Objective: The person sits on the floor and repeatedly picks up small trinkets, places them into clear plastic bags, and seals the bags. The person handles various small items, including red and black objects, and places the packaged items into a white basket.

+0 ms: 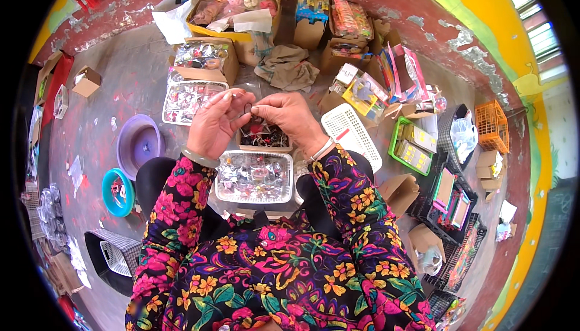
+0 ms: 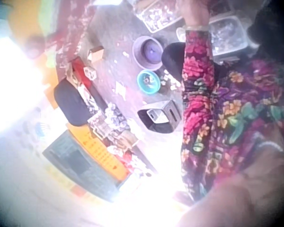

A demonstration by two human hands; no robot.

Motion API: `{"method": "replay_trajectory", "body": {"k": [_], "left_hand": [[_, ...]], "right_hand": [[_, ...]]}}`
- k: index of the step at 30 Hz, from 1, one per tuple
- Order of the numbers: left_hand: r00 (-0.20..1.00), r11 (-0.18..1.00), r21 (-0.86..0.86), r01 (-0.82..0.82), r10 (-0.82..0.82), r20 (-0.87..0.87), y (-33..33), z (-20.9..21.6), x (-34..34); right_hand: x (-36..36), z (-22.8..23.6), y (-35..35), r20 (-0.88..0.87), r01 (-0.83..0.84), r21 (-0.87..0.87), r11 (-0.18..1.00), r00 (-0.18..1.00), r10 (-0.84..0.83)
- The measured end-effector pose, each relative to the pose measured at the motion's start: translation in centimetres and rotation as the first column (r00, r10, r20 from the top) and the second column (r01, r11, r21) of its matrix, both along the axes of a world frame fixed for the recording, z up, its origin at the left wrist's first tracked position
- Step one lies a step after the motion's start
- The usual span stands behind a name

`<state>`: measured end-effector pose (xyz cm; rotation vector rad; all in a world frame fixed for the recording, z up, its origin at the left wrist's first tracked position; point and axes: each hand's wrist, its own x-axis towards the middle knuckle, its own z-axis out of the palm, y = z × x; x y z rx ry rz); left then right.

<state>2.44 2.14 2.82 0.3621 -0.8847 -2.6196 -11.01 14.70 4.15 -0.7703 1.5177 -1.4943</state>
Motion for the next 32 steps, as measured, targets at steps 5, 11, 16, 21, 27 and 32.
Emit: {"method": "replay_trajectory", "body": {"k": [5,11,16,21,27,32], "left_hand": [[0.999,1.000,0.004,-0.014,0.014,0.038,0.0,-1.0,-0.3],[0.998,0.998,-0.019,0.064,-0.064,0.008,0.4,-0.7,-0.5],[0.998,0.997,-0.081,0.018,-0.013,0.061,0.9,-0.1,-0.6],[0.992,0.989,-0.144,0.019,-0.001,0.123,0.7,-0.5,-0.5],[0.981,0.982,-0.186,0.030,0.007,0.194,0.6,0.0,0.0],[0.989,0.986,-0.151,0.076,-0.055,0.140,0.3,0.1,0.1]], "right_hand": [[0.0,0.6,-0.2,-0.056,0.134,-0.040,0.990,0.989,-0.136],[-0.4,0.3,0.3,0.061,0.118,-0.039,0.992,0.991,-0.115],[-0.3,0.5,0.2,0.077,0.127,-0.068,0.990,0.990,-0.122],[-0.5,0.0,0.3,0.074,0.110,-0.046,0.993,0.991,-0.107],[-0.2,0.4,0.2,0.100,0.086,-0.074,0.994,0.992,-0.079],[-1.0,-0.2,0.5,0.200,0.043,-0.116,0.992,0.980,-0.019]]}}
